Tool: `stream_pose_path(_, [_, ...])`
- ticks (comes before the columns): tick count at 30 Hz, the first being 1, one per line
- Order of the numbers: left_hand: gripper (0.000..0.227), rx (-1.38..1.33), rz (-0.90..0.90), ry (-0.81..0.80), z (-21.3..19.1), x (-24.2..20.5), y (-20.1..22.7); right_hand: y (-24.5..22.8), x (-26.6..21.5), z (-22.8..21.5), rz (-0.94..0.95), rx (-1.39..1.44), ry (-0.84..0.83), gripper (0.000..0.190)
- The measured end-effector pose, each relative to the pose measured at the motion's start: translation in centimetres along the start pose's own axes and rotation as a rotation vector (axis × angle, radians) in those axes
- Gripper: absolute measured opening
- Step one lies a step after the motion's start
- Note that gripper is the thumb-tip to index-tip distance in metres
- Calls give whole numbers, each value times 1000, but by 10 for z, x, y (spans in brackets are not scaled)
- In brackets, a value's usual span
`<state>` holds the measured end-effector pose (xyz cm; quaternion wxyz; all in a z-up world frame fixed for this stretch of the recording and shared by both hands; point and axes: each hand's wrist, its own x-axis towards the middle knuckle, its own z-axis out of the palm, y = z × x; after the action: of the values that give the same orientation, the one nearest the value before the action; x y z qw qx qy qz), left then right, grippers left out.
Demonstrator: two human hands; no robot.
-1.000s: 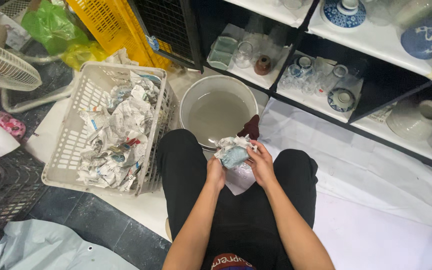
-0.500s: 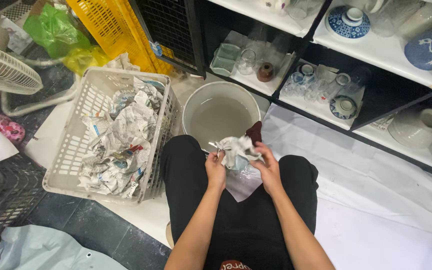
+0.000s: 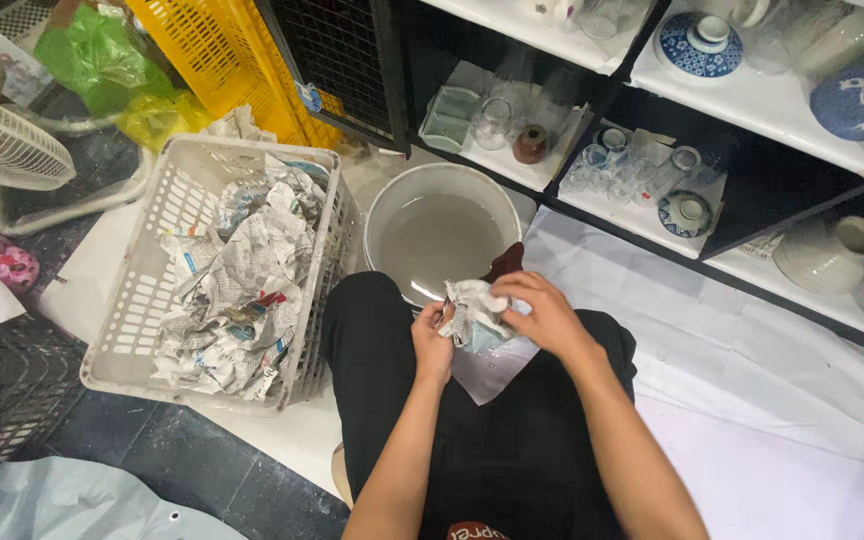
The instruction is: The person unwraps small ceramic bowls from newspaper, washes them in a bucket of water, and places them on a shelf. The person repeats this process for multiple bowls.
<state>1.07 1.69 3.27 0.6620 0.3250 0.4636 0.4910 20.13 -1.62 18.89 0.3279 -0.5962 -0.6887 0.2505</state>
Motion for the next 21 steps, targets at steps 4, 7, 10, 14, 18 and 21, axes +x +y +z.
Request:
stream_pose_path(4, [20,113,101,-28,-2,-2,7,26,9,3,200,378,123,34])
stream_pose_path(7, [22,-117,-66,-48,1,-6,12,53,19,24,456,857,316,33])
stream_pose_path(10, [24,-123,-54,-84,4,-9,15,81,21,50,644,997,397,34])
stream_pose_path(14, [23,-177,-40,-40,4,-10,18,92,11,83,811,935,461,42])
stream_pose_path(18, [20,-49,-24,19,7,-8,22,61,8,77,803,786,598,50])
stream_pose_path(21, [19,62,-16,78,6,-13,23,18,-3,53,235,181,838,45])
